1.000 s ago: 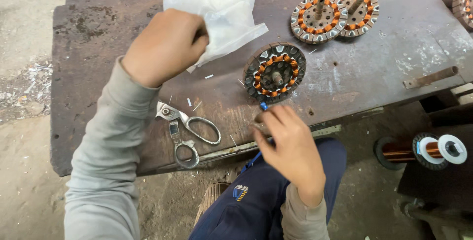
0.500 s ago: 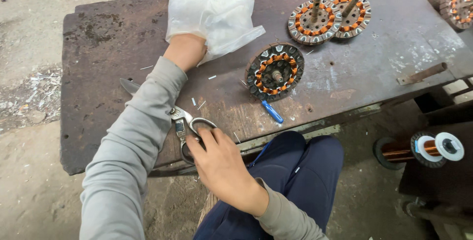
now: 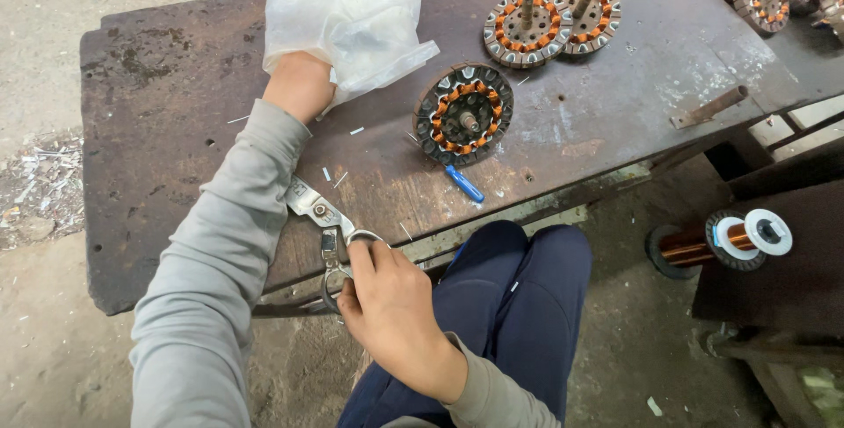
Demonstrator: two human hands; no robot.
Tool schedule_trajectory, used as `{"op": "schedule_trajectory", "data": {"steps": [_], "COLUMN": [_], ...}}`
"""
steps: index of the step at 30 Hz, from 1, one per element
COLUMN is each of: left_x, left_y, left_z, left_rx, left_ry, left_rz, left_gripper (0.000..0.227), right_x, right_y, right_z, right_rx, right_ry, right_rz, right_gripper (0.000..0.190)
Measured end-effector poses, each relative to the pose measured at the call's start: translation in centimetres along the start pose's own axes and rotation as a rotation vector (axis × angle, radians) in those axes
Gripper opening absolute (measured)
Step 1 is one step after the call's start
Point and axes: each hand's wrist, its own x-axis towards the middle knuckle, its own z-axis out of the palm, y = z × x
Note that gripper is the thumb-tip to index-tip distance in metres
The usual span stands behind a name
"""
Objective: The person assembles a circular electrical component by inserting small white pieces into slots around a copper-wound rotor. They use shears to cut the white pieces and a screwdriver to adjust the copper windings.
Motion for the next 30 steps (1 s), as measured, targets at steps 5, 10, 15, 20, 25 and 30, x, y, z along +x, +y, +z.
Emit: {"op": "schedule_trajectory", "data": {"steps": [5, 10, 15, 20, 25, 30], "left_x": [-0.1, -1.1, -3.6, -8.6, -16.3, -20.9], "left_y": [1.3, 4.8, 11.8, 16.7, 20.7, 24.2], "left_z": [-2.0, -10.2, -19.4, -23.6, -22.6, -20.1], "left_rx": [0.007, -0.267, -0.168, -0.386, -1.096, -1.257], "left_ry": [-0.007, -0.105, 0.131, 0.21, 0.348, 0.372], "left_rz": [-0.011, -0.121, -0.118, -0.384, -0.675, -0.913], "left_gripper": [0.016, 0.022, 0.007, 0.019, 0.036, 0.026], "right_x": [-3.0, -6.8, -9.4, -11.5, -13.0, -13.2], "right_y": [0.8, 3.3, 6.7, 8.8, 10.8, 11.1], "right_z": [1.4, 3.8, 7.8, 11.9, 13.5, 13.2], "right_rx": [0.067, 0.331, 0.643, 0.979, 1.256, 1.134], "right_ry": [0.053, 0.066, -0.131, -0.268, -0.343, -0.345], "right_rz": [0.194, 0.493, 0.591, 0.34, 0.378, 0.352], "right_gripper": [0.036, 0.037, 0.036, 0.024, 0.037, 0.041]}}
